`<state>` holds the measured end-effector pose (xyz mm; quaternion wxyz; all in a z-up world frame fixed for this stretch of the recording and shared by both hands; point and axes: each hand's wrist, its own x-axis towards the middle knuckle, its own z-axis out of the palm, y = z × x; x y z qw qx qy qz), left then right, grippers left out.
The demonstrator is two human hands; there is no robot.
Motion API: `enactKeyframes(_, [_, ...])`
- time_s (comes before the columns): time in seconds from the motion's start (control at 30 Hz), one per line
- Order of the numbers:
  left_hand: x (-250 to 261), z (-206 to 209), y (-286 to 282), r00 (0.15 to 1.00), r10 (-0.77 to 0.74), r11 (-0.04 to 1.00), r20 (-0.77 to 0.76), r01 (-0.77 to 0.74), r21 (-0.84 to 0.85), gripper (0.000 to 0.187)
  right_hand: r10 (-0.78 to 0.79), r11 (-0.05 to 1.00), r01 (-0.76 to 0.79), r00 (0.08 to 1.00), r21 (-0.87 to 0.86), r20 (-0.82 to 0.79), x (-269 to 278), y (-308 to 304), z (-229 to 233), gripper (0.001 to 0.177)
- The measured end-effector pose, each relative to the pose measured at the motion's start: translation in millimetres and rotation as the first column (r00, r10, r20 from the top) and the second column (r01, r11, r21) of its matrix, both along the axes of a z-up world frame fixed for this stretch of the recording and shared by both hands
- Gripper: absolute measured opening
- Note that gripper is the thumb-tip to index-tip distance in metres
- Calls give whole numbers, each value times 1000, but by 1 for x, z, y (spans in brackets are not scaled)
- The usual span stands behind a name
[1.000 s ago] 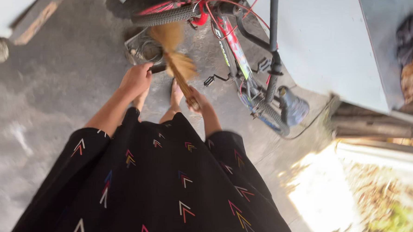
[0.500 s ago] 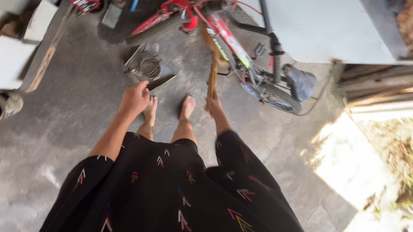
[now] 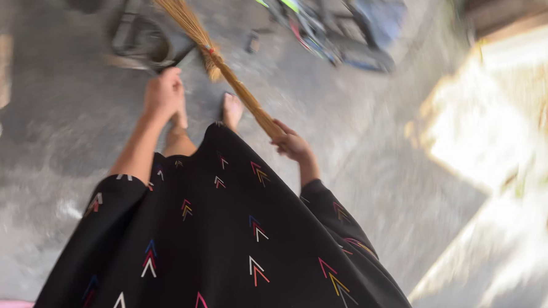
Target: The person sweeps debris into a dustpan using a small broom and then sets the tools down next to a motorcycle.
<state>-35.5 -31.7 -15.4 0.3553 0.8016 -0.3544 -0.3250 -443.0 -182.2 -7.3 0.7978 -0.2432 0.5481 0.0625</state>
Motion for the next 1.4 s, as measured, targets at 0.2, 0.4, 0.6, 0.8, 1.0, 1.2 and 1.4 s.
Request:
enactKeyframes(0.2, [-82, -8, -99, 979, -199, 978, 32, 200, -50, 30, -259, 965, 246, 949, -89, -182, -235, -29, 89, 79])
enactKeyframes(0.4, [-145, 1, -128, 947, -322, 945, 7, 322, -63, 30, -544, 834, 518, 829, -188, -130, -233, -72, -26, 81])
enactKeyframes(0.6, [-144, 7, -94, 956, -288, 956, 55, 284, 72, 32, -315, 947, 322, 937, 24, -150, -108, -90, -96, 79])
enactKeyframes(0.8, [-128, 7, -80, 977, -209, 964, 33, 200, 176, 35, -353, 916, 342, 935, 209, 18, -22, -36, -85, 83])
enactKeyframes(1.0, [-122, 3, -111, 981, -194, 980, -13, 194, 37, 34, -106, 988, 97, 992, -122, -68, -161, -27, 16, 63])
enactKeyframes(1.2, [-110, -9, -107, 984, -178, 982, -4, 178, 56, 33, -100, 992, 62, 918, -112, -384, -256, -29, 118, 74])
enactKeyframes(1.4, [-78, -12, -64, 982, -189, 976, 3, 187, 107, 33, -441, 893, 419, 887, -167, -137, -158, -30, -38, 74])
